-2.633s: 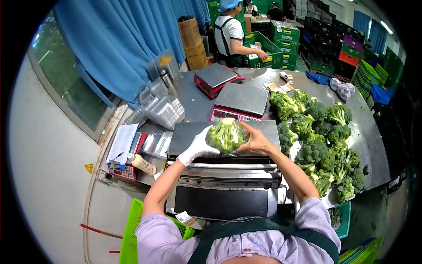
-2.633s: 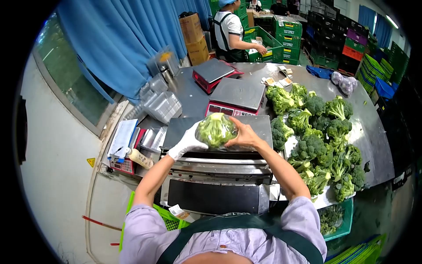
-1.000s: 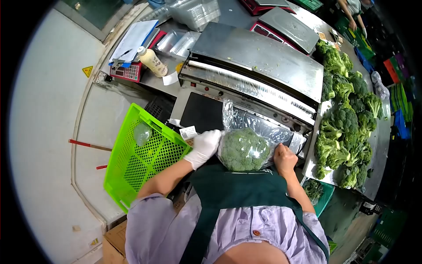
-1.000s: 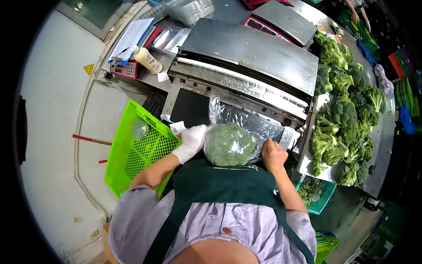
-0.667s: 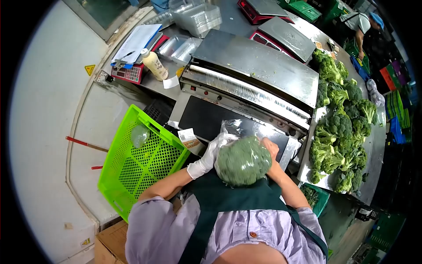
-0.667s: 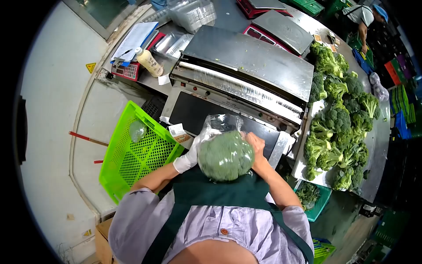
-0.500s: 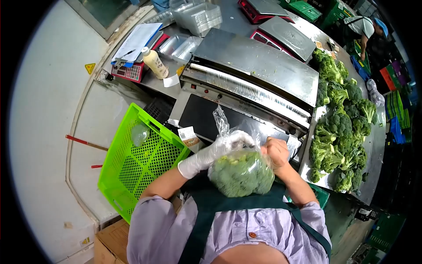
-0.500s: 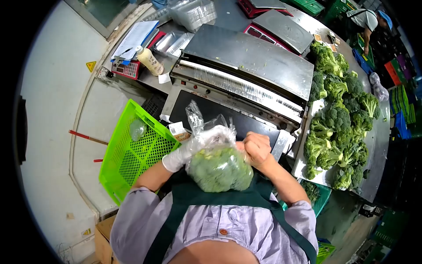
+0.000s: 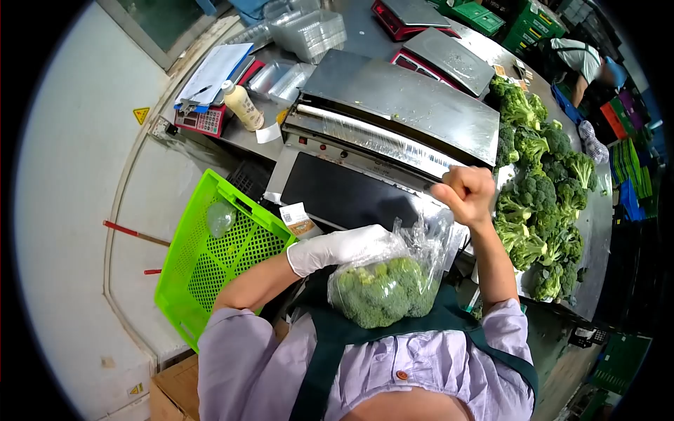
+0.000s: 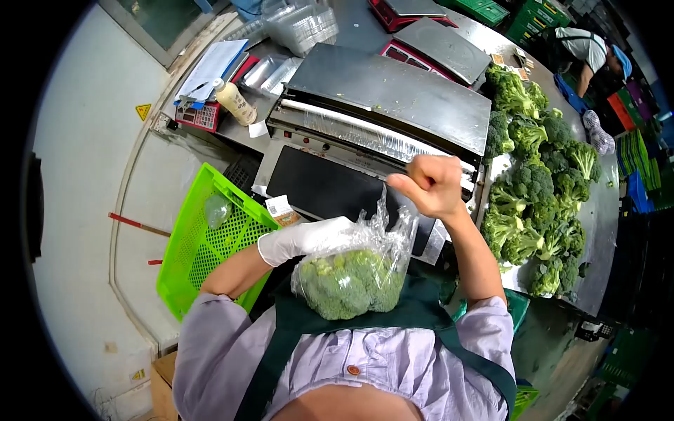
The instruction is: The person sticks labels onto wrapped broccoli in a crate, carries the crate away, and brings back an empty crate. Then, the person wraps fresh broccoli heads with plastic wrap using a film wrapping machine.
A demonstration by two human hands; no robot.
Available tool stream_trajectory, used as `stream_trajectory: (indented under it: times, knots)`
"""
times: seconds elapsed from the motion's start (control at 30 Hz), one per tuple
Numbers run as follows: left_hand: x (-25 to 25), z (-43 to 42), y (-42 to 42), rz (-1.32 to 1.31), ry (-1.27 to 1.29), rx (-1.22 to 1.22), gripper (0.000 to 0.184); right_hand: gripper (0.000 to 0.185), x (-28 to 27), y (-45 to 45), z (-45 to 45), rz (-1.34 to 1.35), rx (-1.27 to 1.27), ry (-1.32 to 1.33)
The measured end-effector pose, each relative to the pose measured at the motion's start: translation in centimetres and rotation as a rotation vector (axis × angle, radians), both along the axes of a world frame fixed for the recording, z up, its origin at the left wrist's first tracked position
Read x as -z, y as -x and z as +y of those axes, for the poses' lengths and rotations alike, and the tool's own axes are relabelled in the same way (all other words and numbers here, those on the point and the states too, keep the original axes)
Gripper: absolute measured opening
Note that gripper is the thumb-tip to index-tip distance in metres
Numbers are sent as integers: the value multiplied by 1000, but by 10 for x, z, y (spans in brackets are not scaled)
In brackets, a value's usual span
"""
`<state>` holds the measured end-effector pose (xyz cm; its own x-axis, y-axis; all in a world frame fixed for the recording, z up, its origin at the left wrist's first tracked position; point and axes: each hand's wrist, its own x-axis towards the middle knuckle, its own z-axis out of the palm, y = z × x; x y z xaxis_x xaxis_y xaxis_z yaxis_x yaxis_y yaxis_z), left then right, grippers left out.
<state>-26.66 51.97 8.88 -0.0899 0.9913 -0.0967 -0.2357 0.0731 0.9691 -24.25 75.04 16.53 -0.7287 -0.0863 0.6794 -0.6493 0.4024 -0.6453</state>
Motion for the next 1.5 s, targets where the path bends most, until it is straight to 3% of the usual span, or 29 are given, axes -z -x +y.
stream_trajectory:
  times: [0.03,0.07,0.13,0.3,0.37,0.47,0.53,0.63,0.67,0.7,0.77,0.8,0.83,0.87,0.9,0.97,1.03,1.07,1.2,1.23,1.33,1.37,1.4,1.43,1.5]
  knots:
    - [-12,2,-2,84,-82,-18,34,52,-5,6,-5,-34,-41,1]
    - [-28,-9,-1,329,-54,-45,36,53,-11,14,-15,8,-103,-3]
    - [-39,0,0,345,-48,-37,36,53,-26,25,-42,83,-262,-66]
    - [-37,-6,1,256,-22,-108,36,34,-17,16,-125,111,-680,-67]
    - [-31,-12,-2,161,-7,-183,36,24,-16,5,-132,115,-660,-213]
    - [-19,-21,-6,-14,11,-308,36,27,-12,3,-134,119,-706,-182]
    - [-7,-28,-8,-130,21,-405,36,23,-13,-4,-127,-304,-917,-208]
    - [10,-37,-10,-305,24,-581,36,30,2,-5,-126,-220,-780,-35]
    - [18,-41,-11,-349,28,-644,36,36,6,-6,-117,-398,-859,-63]
    - [25,-44,-11,-369,35,-689,36,43,22,-9,-112,-477,-893,79]
    - [41,-50,-15,-341,55,-682,39,50,33,-8,-83,-957,-1182,265]
    - [50,-54,-17,-310,67,-644,42,53,55,-12,-70,-1063,-1083,434]
    - [25,-51,-26,-840,71,-652,44,56,79,-18,-61,-1162,-988,592]
    - [16,-52,-35,-731,117,-645,46,59,93,-25,-59,-1172,-863,852]
    - [21,-54,-41,-666,85,-548,61,62,102,-32,-60,-1175,-730,1102]
    - [8,-51,-55,-593,-21,-496,82,63,108,-31,-64,-1113,-519,1259]
    - [15,-50,-58,-414,-131,-594,98,63,100,-17,-81,-1056,-503,1264]
    - [14,-54,-55,-534,-188,-668,98,63,90,-10,-94,-1006,-447,1194]
    - [-4,-101,-46,-709,-280,-867,73,65,70,26,-152,-1087,-490,1016]
    - [4,-113,-48,-693,-313,-911,71,68,73,37,-163,-1092,-607,876]
    - [40,-162,-61,-810,-331,-1114,66,72,81,53,-205,-1027,-598,698]
    - [49,-183,-67,-929,-414,-1155,64,62,79,55,-211,-1054,-537,708]
    - [28,-199,-73,-854,-287,-1376,60,54,84,56,-211,-1045,-515,617]
    - [50,-225,-73,-881,-409,-1415,57,47,89,54,-207,-1037,-492,524]
    - [69,-273,-66,-665,-389,-1662,56,31,92,41,-200,-1096,-414,500]
